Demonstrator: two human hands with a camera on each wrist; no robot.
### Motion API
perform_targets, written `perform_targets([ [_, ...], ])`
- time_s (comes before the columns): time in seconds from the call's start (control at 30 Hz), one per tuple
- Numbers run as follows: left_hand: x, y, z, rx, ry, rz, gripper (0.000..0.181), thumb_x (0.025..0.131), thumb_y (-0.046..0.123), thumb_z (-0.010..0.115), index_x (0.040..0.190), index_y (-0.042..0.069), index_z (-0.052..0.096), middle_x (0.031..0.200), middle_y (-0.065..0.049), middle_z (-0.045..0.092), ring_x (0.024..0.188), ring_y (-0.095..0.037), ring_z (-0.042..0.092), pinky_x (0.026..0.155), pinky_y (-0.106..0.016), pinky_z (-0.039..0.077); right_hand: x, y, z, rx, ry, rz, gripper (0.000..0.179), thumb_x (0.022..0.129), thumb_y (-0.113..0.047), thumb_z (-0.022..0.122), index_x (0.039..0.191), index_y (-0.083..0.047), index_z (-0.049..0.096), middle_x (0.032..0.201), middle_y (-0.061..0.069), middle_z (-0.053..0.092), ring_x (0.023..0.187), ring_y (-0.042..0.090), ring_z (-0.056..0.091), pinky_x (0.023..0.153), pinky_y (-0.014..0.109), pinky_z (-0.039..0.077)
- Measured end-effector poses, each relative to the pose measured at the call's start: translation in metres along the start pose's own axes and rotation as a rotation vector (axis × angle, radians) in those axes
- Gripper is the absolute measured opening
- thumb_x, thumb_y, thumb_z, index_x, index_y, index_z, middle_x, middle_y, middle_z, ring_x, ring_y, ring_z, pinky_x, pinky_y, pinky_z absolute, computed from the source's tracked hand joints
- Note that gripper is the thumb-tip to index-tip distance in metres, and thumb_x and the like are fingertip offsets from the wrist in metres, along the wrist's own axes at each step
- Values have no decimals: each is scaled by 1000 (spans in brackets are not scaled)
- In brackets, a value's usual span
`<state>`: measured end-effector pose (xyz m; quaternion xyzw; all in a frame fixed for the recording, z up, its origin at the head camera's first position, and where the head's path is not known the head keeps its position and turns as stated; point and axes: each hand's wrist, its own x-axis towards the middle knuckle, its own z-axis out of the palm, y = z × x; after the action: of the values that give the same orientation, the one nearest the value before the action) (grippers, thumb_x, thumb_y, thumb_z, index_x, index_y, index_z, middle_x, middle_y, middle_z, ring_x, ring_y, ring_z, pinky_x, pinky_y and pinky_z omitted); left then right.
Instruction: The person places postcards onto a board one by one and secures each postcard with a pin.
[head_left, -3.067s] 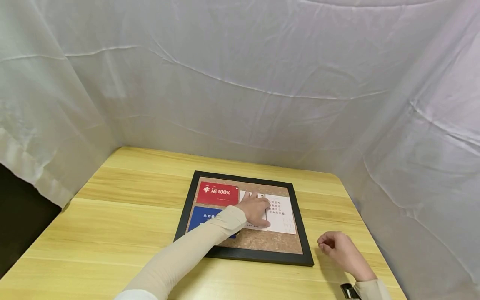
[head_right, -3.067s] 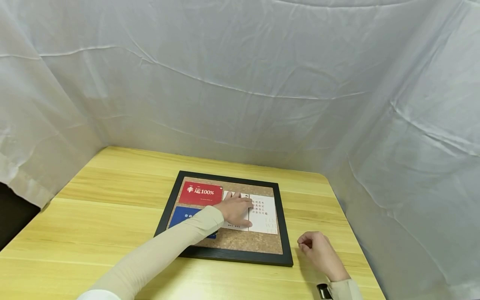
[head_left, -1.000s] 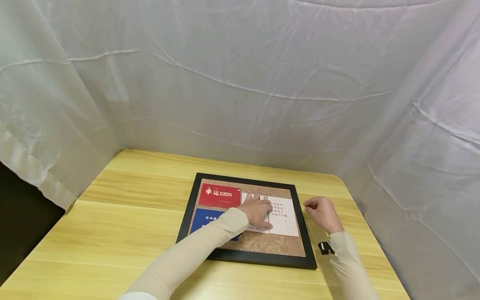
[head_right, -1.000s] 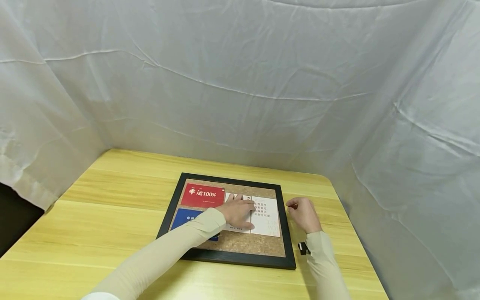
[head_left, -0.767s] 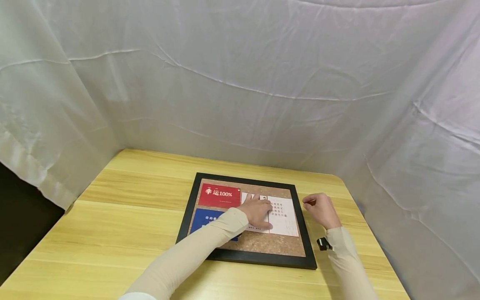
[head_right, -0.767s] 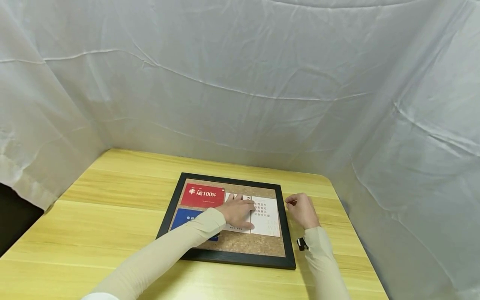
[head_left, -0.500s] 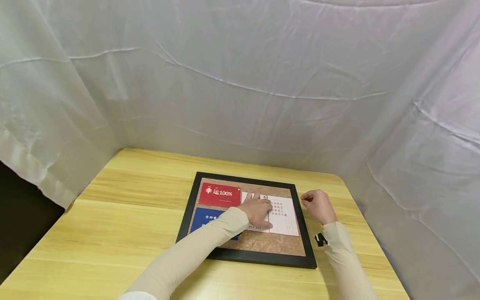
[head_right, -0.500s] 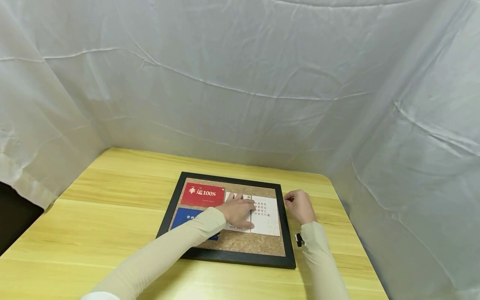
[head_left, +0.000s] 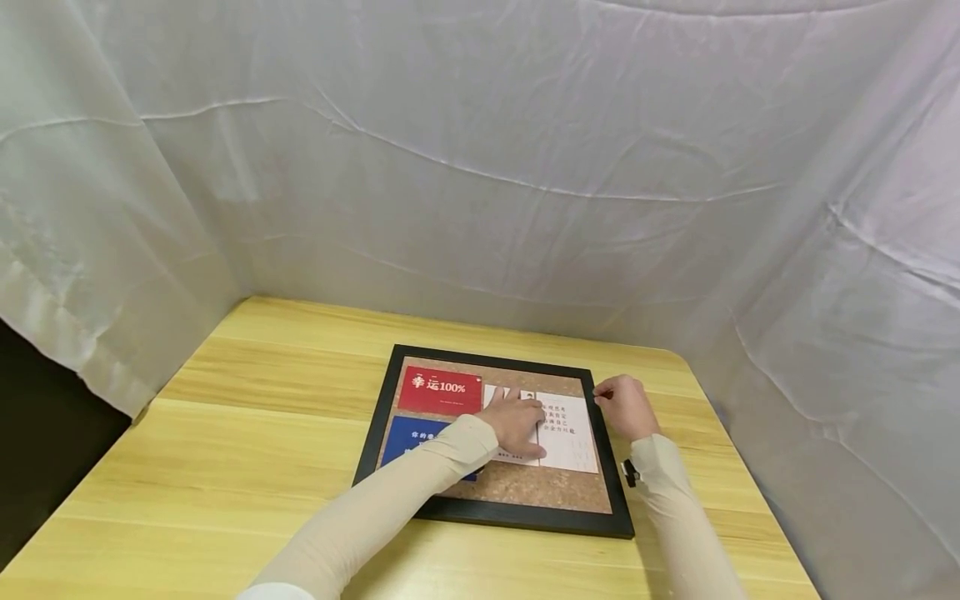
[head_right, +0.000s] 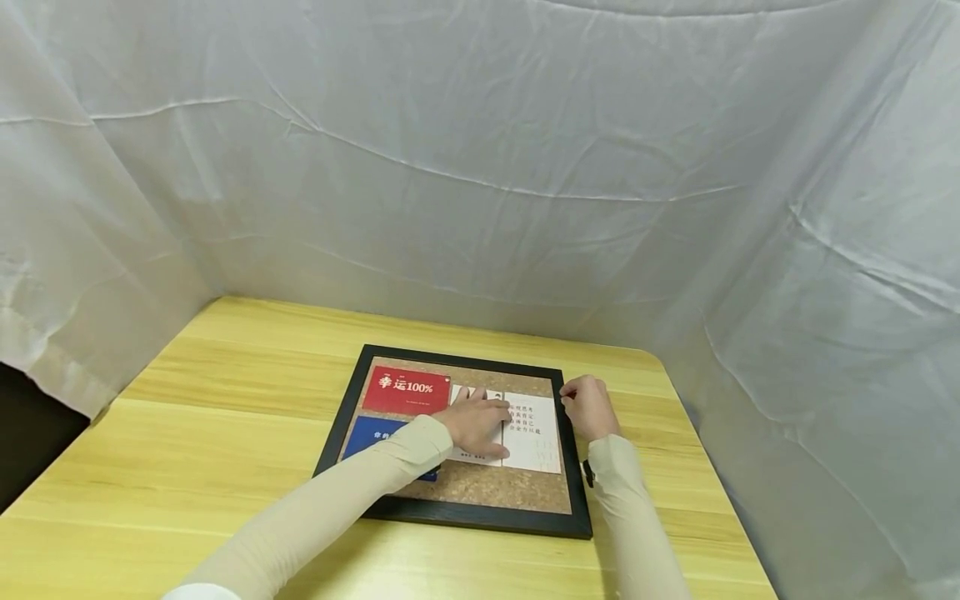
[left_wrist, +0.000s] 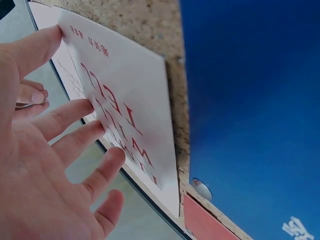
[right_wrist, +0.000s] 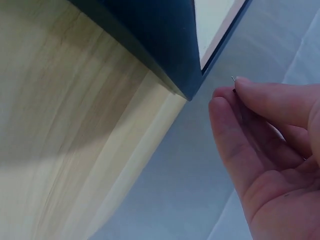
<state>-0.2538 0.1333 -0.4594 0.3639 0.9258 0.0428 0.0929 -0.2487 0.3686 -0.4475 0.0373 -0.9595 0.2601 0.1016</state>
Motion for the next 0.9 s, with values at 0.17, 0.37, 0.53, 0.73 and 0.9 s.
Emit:
perform_targets([
  [0.17, -1, 0, -1, 1, -1, -1, 60, 90, 60, 70, 140, 27, 64, 157, 7, 52, 139, -25, 43, 103, -39, 33, 5, 0, 4, -18, -41, 12, 13, 93, 8, 66, 100, 8, 77, 99, 26, 77, 84, 31, 74, 73, 43, 61],
  [0.37, -5, 2, -5, 4, 7, 1, 60, 89, 60, 71, 139, 27, 65, 157, 8, 53, 142, -26, 42, 105, -38, 34, 10, 1, 9, -53, -85, -21, 17, 94, 9, 63, 101, 7, 78, 103, 27, 76, 90, 34, 74, 78, 46, 62],
  [0.53, -3, 1, -4, 4, 0, 0, 60, 90, 60, 70, 140, 27, 64, 157, 8, 52, 149, -30, 37, 108, -41, 33, 14, 4, 15, -82, -104, -43, 21, 93, 10, 62, 94, 2, 81, 97, 21, 77, 78, 23, 66, 72, 39, 56],
  [0.73, 0, 1, 0, -5, -6, -3, 60, 90, 60, 70, 139, 27, 64, 158, 7, 52, 149, -30, 37, 108, -42, 33, 15, 4, 22, -120, -108, -27, 20, 90, 10, 65, 90, -1, 81, 95, 17, 77, 77, 21, 61, 70, 36, 53],
  [0.9, 0, 1, 0, -7, -1, -8, 60, 89, 60, 71, 139, 27, 65, 157, 8, 53, 148, -29, 38, 108, -41, 33, 16, 4, 24, -128, -109, -29, 21, 90, 10, 65, 87, -2, 81, 91, 15, 76, 76, 20, 58, 70, 35, 49],
])
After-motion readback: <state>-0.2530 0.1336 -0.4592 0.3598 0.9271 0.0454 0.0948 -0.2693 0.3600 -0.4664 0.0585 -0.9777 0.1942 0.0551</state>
